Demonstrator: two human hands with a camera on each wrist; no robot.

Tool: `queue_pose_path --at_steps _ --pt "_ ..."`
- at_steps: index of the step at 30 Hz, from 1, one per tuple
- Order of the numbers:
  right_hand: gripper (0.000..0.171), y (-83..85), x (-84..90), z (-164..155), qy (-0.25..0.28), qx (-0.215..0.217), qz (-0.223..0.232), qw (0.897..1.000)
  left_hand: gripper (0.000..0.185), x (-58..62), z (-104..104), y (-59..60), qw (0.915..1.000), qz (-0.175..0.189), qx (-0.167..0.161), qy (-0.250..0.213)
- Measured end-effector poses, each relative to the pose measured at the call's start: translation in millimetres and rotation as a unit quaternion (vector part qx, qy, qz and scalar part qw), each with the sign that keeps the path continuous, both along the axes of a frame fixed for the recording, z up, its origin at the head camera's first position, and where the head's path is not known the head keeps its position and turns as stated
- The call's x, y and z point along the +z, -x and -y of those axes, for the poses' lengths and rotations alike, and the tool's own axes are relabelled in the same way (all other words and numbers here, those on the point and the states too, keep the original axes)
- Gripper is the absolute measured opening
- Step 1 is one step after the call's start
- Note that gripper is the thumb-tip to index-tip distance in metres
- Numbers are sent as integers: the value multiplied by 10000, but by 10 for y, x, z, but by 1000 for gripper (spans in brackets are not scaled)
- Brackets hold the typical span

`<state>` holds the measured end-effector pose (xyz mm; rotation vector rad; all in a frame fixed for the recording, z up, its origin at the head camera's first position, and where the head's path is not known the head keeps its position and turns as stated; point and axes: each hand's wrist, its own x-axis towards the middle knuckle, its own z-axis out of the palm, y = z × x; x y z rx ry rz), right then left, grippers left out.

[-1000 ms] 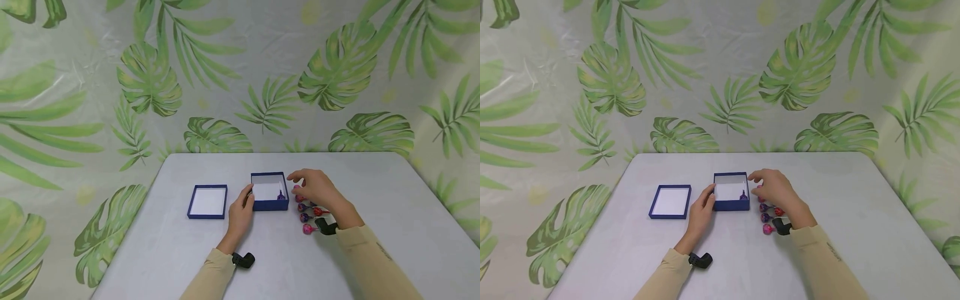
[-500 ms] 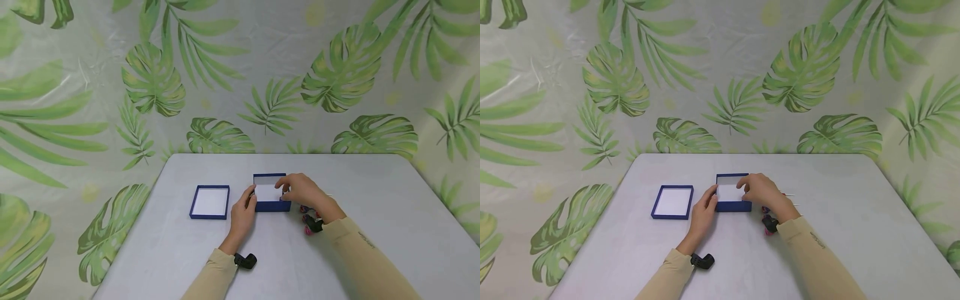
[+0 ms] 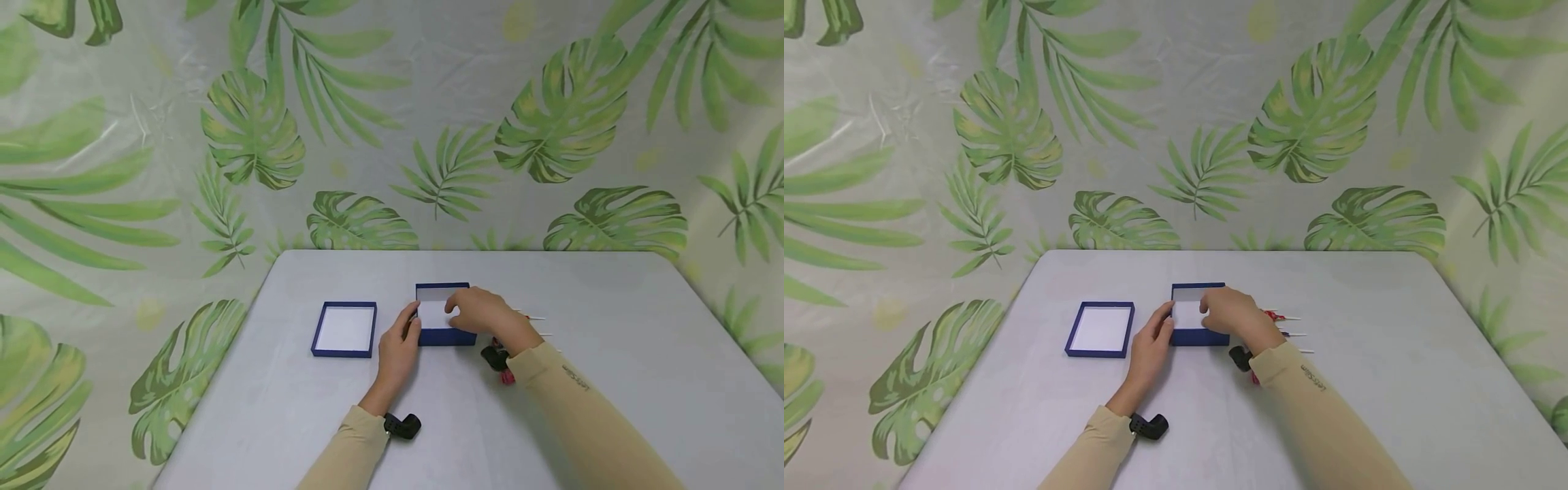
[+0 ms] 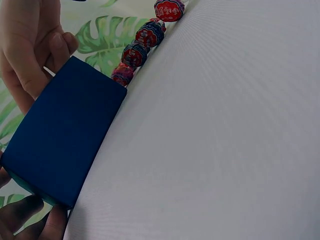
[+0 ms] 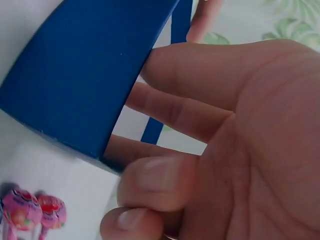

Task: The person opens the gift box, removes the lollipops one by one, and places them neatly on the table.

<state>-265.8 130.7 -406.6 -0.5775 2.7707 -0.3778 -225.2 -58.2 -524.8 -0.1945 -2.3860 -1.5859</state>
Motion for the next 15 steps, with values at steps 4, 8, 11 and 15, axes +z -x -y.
queue_pose_path --at_steps 4,8,11,15 --pt "32 49 -65 -47 411 -67 236 9989 40 7 -14 -5 10000 80 7 35" --pt "32 83 -82 -85 780 29 375 9962 40 20 -14 -15 10000 76 37 31" --pt "33 90 -64 -81 963 256 421 9941 40 27 -8 -19 10000 52 37 51" --pt "32 99 -48 -51 1090 386 385 9925 40 31 -3 -21 9999 87 19 75"
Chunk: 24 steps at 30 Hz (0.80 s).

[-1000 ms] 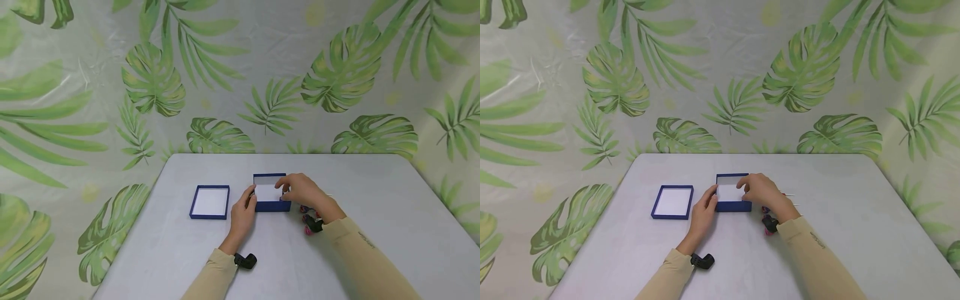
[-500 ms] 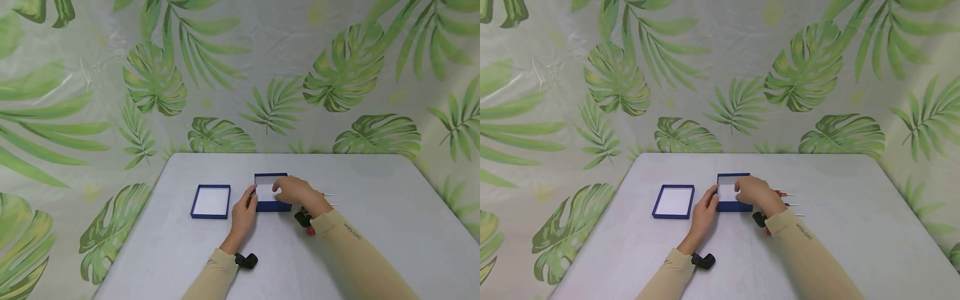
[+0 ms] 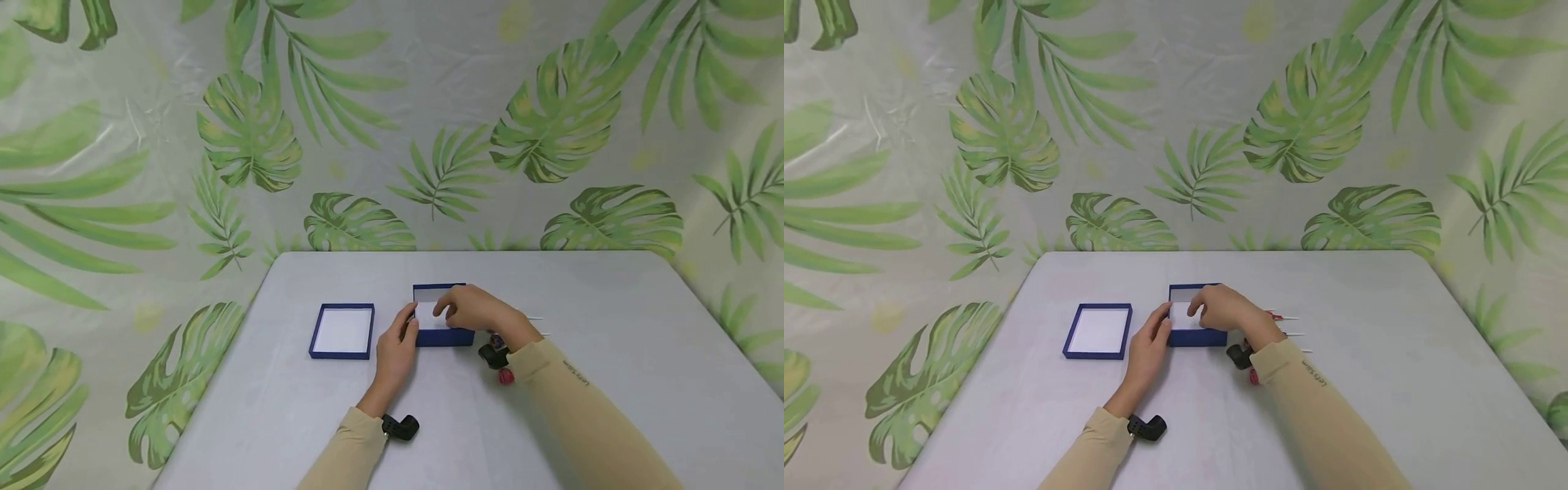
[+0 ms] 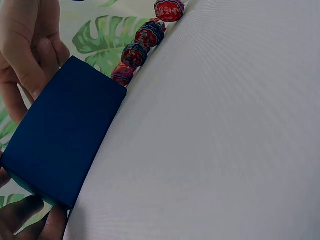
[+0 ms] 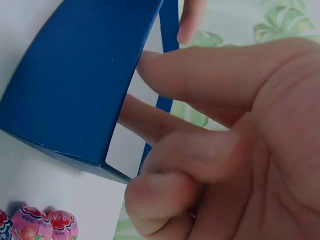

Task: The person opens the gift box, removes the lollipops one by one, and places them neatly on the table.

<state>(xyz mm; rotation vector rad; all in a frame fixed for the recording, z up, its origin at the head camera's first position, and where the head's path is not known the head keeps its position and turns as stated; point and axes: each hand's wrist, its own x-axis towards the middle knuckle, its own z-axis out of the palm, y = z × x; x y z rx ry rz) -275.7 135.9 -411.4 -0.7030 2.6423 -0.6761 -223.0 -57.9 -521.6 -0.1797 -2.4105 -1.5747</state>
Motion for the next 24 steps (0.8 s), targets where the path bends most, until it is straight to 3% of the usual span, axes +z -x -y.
queue_pose_path --at_steps 7,15,24 --pt "30 93 -61 89 -452 4 -302 9985 40 -2 -5 6 10000 -19 -33 -80" --pt "30 223 -153 143 -1235 -127 -741 9895 40 -1 -10 7 9999 -15 -56 -91" --pt "37 232 -258 264 -1455 -263 -1513 9774 40 10 -4 6 9999 -133 -20 -79"
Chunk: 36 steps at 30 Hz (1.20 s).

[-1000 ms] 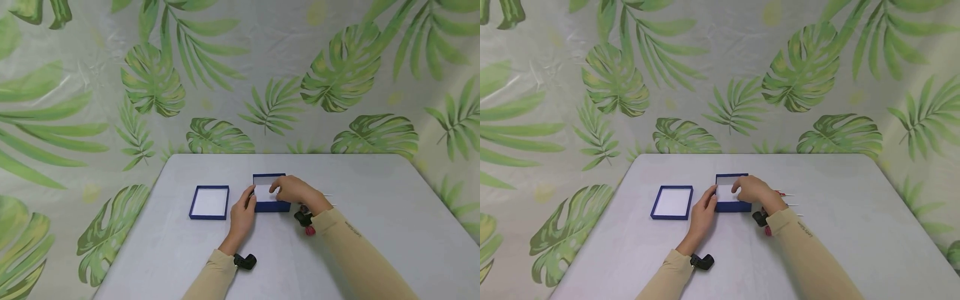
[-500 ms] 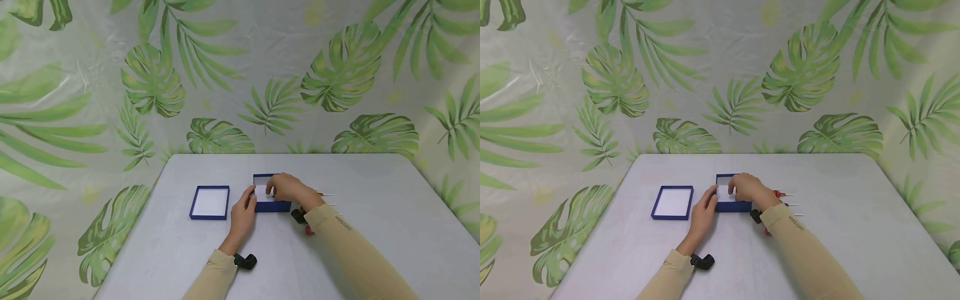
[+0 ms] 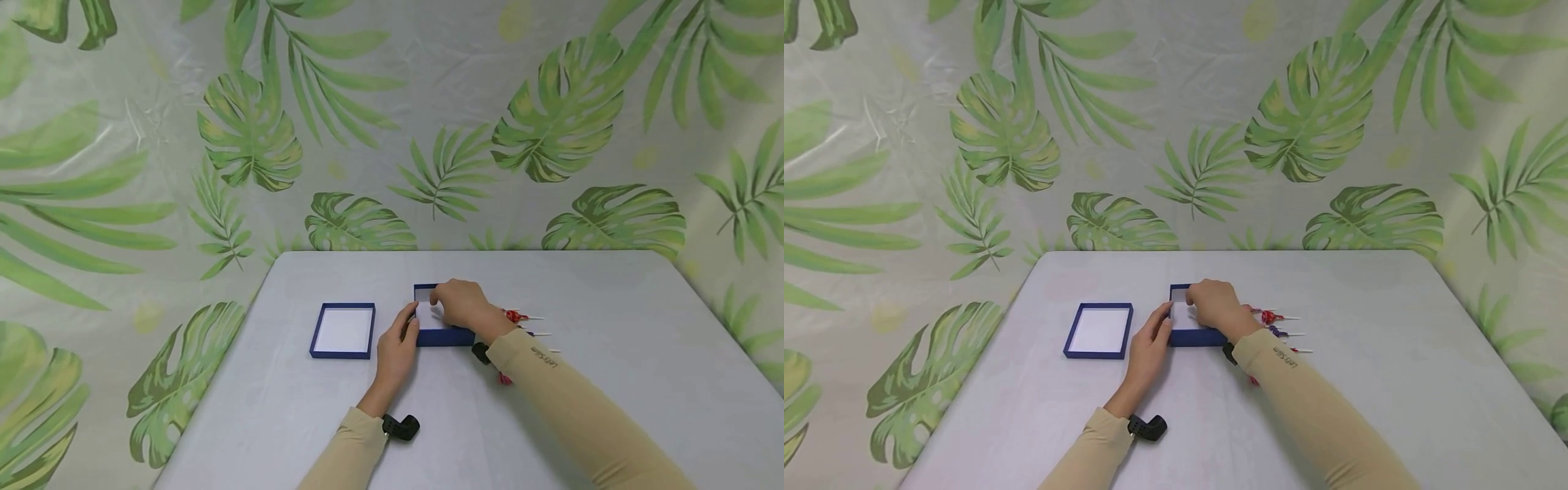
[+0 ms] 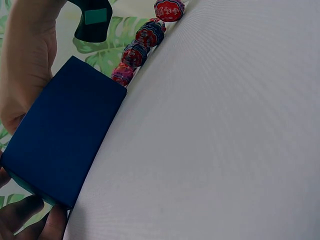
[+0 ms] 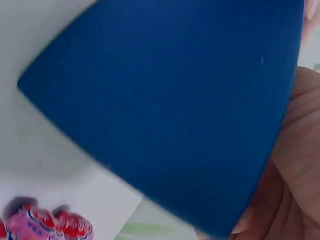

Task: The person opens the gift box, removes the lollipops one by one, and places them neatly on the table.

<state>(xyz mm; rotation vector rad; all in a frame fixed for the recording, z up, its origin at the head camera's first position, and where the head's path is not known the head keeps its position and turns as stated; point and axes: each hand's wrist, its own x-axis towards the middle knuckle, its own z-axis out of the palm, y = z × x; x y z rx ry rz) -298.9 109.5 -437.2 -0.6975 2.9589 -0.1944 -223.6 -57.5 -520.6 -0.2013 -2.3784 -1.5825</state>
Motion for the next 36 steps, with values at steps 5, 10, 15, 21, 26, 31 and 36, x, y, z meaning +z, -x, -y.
queue_pose_path --at_steps 5,10,15,21,26,31,36 --pt "41 6 -58 59 50 -1 71 10000 40 -20 1 3 10000 75 19 29" --pt "39 -35 -57 61 185 25 202 9996 39 -30 -11 -5 9999 147 -1 21" --pt "29 -34 -1 14 493 7 146 9987 38 -31 -14 -7 9999 159 46 47" --pt "5 -22 88 -100 1089 186 153 9938 39 -19 -8 -10 9999 123 29 17" --pt "5 -41 115 -218 1692 242 291 9849 40 -14 -11 -10 9999 102 -14 10" --pt "8 -69 119 -274 1946 103 430 9799 40 -11 -11 -14 10000 56 34 19" --pt "8 -106 134 -310 2035 -5 376 9784 40 -9 -14 -10 10000 5 56 33"
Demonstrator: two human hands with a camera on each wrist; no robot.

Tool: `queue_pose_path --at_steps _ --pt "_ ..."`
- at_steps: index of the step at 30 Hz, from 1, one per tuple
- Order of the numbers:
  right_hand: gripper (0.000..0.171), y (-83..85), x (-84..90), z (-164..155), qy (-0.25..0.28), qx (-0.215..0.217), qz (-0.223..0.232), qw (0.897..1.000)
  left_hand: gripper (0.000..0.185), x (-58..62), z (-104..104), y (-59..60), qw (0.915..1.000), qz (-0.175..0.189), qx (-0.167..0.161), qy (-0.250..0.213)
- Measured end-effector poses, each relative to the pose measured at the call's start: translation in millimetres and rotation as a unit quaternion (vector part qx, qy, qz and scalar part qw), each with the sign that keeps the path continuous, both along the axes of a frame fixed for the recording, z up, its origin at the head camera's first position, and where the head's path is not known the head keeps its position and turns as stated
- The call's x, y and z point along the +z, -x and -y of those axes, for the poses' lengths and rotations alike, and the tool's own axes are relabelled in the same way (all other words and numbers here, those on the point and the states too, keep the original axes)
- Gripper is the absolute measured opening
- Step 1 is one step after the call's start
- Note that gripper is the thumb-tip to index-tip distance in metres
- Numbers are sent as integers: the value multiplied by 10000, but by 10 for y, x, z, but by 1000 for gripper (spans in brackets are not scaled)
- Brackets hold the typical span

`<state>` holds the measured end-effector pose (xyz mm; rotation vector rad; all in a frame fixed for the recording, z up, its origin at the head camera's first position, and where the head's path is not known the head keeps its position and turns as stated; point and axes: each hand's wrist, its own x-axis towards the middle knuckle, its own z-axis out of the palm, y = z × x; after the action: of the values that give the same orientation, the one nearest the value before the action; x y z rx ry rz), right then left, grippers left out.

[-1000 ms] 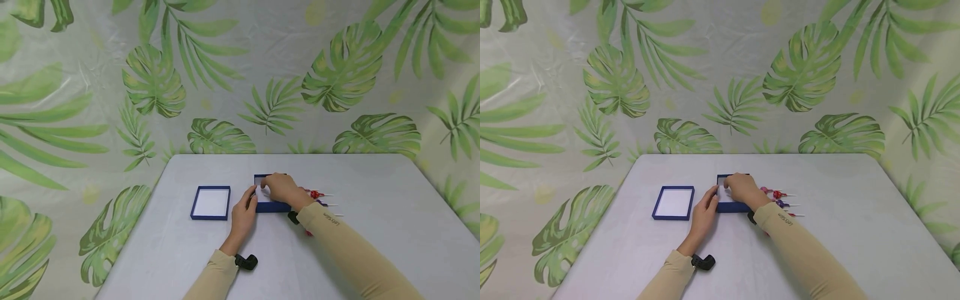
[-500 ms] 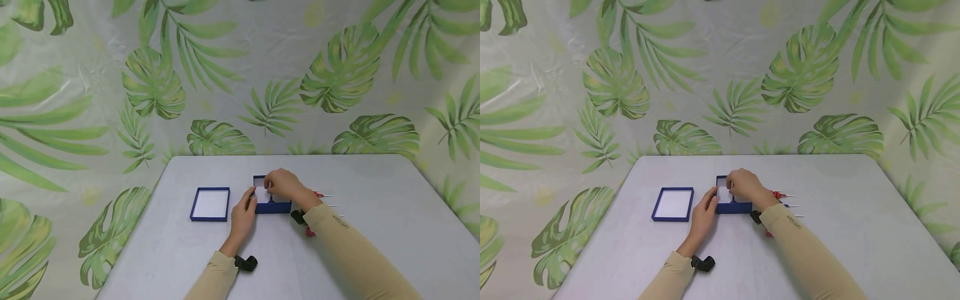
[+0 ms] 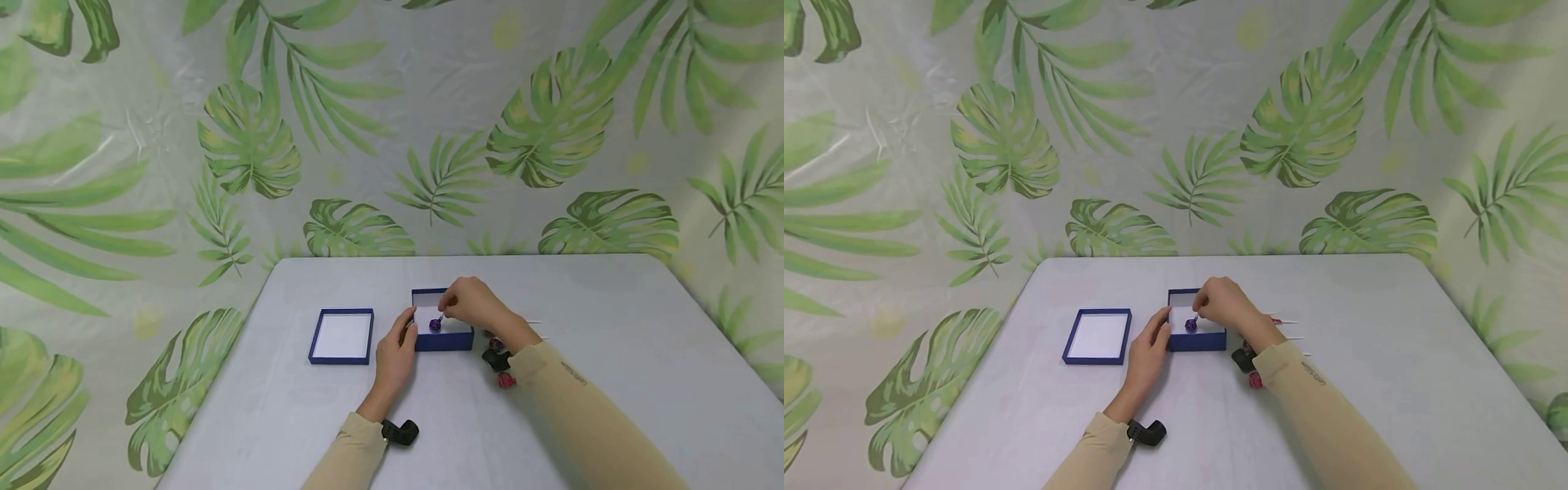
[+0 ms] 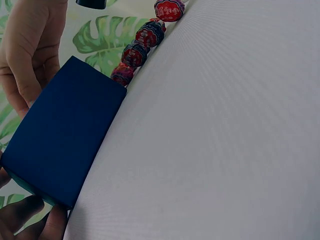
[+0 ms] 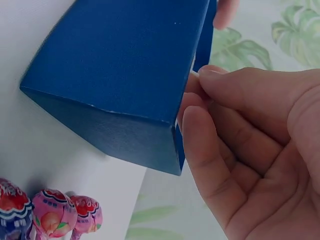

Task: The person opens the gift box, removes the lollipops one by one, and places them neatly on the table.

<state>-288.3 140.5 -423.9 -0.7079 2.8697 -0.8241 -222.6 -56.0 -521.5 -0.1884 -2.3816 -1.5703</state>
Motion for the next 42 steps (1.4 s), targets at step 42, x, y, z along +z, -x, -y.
queue_pose_path --at_steps 42 --pt "12 -524 588 -381 803 -840 -561 9916 41 10 -11 -16 9999 124 -48 -64"
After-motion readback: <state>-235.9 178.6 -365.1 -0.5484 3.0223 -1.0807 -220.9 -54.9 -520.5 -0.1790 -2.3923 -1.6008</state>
